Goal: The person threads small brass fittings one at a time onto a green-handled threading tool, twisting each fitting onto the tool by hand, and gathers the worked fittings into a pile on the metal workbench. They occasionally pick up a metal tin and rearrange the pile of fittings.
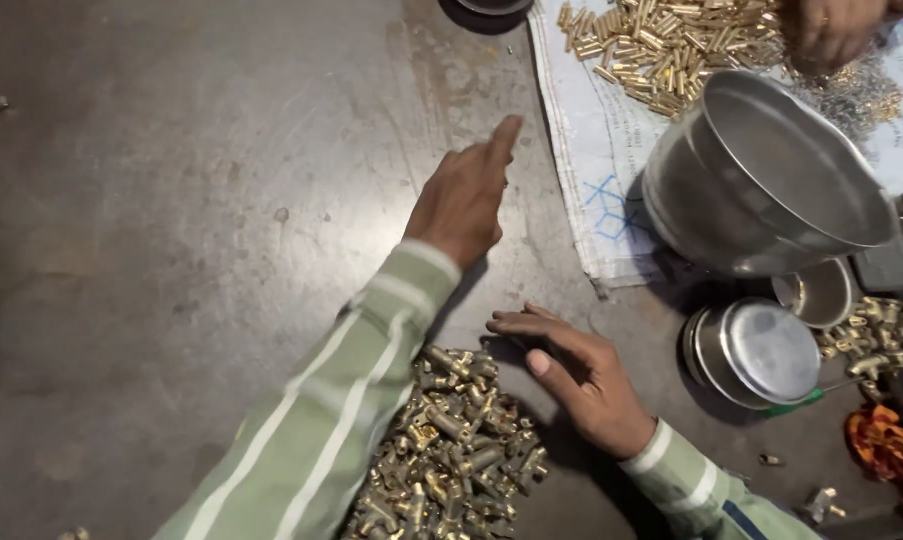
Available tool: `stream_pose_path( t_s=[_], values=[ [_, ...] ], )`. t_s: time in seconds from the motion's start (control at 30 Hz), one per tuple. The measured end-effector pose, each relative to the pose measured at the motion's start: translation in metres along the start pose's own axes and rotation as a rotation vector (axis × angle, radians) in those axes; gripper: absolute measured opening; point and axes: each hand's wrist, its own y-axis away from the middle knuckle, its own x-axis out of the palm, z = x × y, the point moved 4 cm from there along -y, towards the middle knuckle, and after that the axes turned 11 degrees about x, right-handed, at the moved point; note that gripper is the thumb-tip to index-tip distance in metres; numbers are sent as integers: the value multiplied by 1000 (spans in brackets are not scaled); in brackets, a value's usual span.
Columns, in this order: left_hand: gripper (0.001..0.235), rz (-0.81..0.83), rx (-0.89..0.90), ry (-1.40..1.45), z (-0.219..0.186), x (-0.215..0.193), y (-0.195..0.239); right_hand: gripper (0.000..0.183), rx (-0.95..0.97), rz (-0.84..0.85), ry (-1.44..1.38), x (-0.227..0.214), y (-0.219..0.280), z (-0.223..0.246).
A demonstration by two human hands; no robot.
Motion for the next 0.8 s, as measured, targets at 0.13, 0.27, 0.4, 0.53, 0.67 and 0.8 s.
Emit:
stream_pose_path(
  t_s=[0.13, 0.27, 0.4, 0.53, 0.67, 0.8],
  values=[
    [76, 379, 108, -247, 6, 34, -26, 38, 21, -96, -6, -10, 18, -2],
    [56, 517, -496, 173, -38, -43, -17, 26, 299, -202, -144, -20, 34, -14],
    [66, 17, -464, 402, -53, -79, 64, 19, 267, -295, -29, -20, 36, -20],
    [72, -88, -658, 528, -101, -130, 141, 19, 165, -243, 73, -14, 17, -7],
    [71, -275, -905, 673, -140, -153, 195, 21, 75, -202, 190, -11, 4, 13],
    [70, -391, -773, 561, -175, -158, 213, 22, 45, -215, 147, -7, 26, 36]
  ],
)
